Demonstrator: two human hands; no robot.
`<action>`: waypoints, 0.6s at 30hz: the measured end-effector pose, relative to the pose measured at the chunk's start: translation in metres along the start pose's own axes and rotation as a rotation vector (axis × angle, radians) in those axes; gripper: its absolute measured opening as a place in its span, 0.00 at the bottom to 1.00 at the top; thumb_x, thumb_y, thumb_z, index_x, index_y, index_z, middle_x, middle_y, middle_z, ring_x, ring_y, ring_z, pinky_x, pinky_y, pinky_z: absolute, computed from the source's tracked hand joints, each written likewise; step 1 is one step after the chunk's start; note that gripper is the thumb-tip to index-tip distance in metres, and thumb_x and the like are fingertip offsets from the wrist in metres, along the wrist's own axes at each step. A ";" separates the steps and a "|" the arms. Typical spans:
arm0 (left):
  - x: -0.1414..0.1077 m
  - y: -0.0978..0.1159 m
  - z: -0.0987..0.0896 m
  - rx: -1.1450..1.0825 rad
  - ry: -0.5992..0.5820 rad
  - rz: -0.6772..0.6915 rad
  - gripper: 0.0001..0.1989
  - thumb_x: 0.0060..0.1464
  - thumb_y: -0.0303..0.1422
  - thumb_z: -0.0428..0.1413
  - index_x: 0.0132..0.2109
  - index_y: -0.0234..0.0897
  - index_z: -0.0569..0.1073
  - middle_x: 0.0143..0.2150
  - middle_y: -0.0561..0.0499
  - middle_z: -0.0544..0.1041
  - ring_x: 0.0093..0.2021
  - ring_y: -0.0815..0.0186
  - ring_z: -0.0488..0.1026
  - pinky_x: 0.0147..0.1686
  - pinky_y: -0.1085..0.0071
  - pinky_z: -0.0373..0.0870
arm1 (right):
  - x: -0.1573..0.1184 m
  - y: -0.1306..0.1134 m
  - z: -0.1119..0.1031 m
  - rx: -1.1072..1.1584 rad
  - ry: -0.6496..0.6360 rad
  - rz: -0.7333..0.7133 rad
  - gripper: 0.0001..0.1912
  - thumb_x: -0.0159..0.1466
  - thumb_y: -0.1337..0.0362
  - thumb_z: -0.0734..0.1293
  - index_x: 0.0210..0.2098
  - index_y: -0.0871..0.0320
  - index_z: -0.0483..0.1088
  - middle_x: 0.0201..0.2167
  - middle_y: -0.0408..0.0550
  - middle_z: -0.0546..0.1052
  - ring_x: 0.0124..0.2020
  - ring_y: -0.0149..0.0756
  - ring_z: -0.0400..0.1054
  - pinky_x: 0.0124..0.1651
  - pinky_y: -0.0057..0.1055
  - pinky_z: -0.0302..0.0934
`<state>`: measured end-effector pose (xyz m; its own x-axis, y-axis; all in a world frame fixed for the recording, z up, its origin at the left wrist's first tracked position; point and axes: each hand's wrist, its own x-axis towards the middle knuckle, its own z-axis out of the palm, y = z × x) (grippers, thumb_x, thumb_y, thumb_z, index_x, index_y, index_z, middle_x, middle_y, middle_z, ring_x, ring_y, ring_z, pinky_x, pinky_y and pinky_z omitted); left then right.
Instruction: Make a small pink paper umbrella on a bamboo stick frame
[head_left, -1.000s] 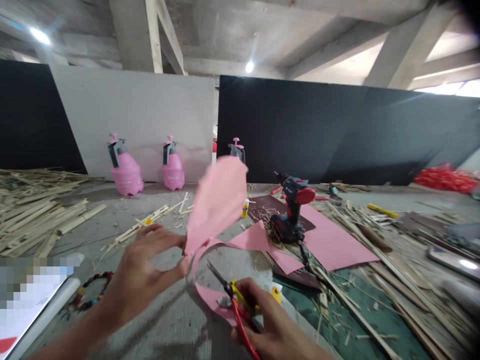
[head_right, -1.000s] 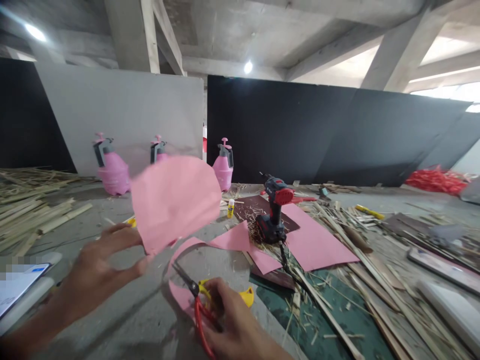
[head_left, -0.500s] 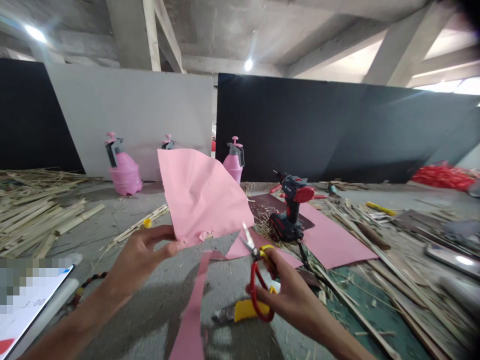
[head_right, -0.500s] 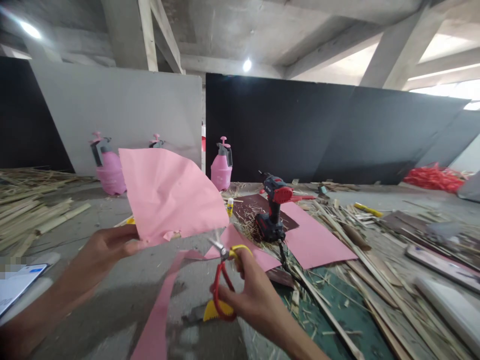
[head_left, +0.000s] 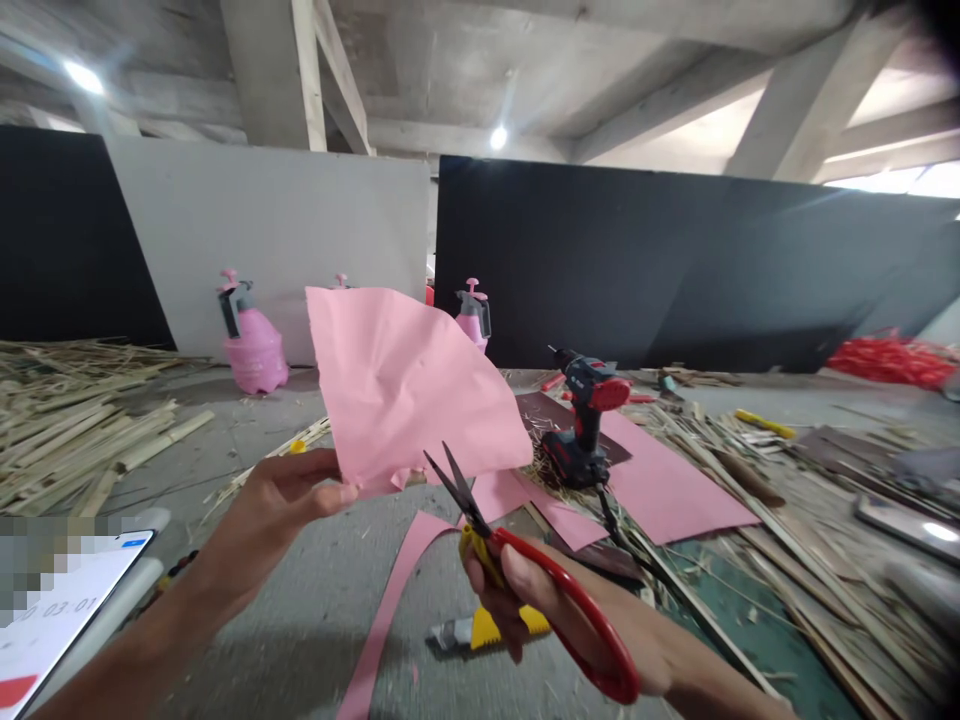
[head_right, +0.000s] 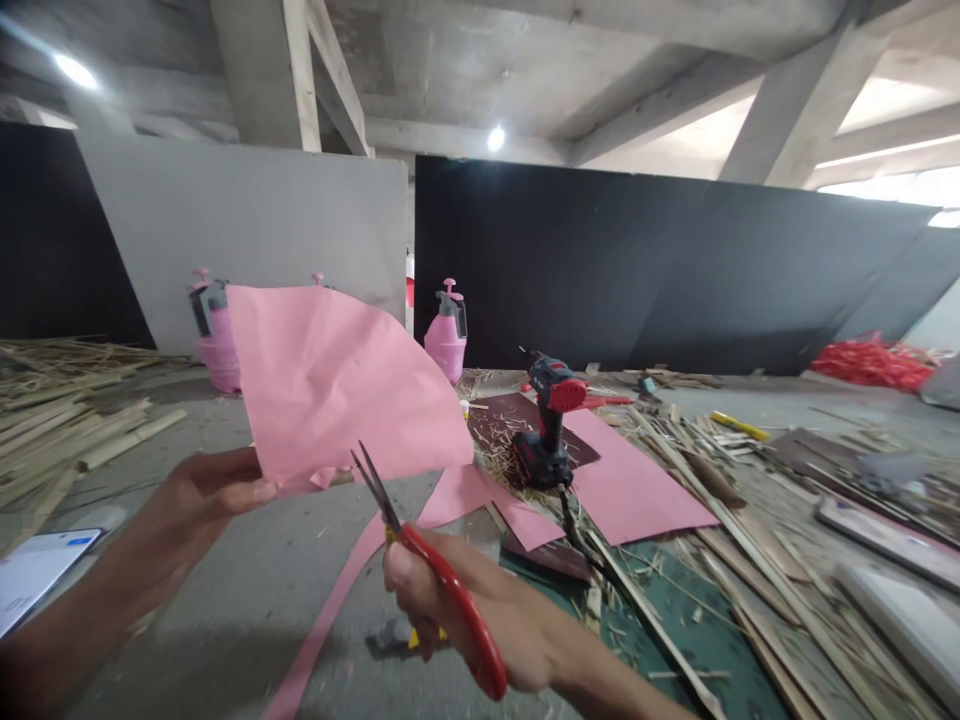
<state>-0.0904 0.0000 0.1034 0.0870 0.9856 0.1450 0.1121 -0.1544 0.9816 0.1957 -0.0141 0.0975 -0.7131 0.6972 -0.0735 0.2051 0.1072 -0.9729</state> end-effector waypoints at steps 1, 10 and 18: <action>0.000 0.000 0.000 0.005 0.013 0.004 0.17 0.48 0.41 0.65 0.46 0.46 0.84 0.47 0.51 0.85 0.52 0.46 0.76 0.58 0.53 0.68 | 0.001 -0.002 0.000 -0.021 0.015 0.003 0.26 0.70 0.38 0.54 0.33 0.54 0.57 0.29 0.40 0.60 0.29 0.32 0.59 0.37 0.32 0.63; 0.001 -0.002 -0.001 -0.007 -0.053 0.009 0.16 0.50 0.40 0.65 0.47 0.45 0.84 0.48 0.51 0.85 0.54 0.48 0.76 0.60 0.55 0.67 | 0.002 -0.008 0.003 -0.039 0.010 -0.027 0.27 0.69 0.36 0.54 0.32 0.54 0.58 0.30 0.41 0.61 0.30 0.34 0.60 0.38 0.35 0.63; 0.003 -0.008 -0.002 0.033 -0.076 0.009 0.16 0.52 0.40 0.65 0.48 0.46 0.84 0.50 0.51 0.84 0.56 0.48 0.75 0.60 0.57 0.67 | 0.000 -0.003 0.006 0.088 0.009 0.014 0.27 0.68 0.35 0.56 0.31 0.53 0.54 0.29 0.40 0.58 0.28 0.32 0.58 0.36 0.33 0.63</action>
<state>-0.0930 0.0042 0.0966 0.1632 0.9761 0.1432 0.1432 -0.1671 0.9755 0.1908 -0.0182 0.0996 -0.7043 0.7047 -0.0855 0.1551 0.0352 -0.9873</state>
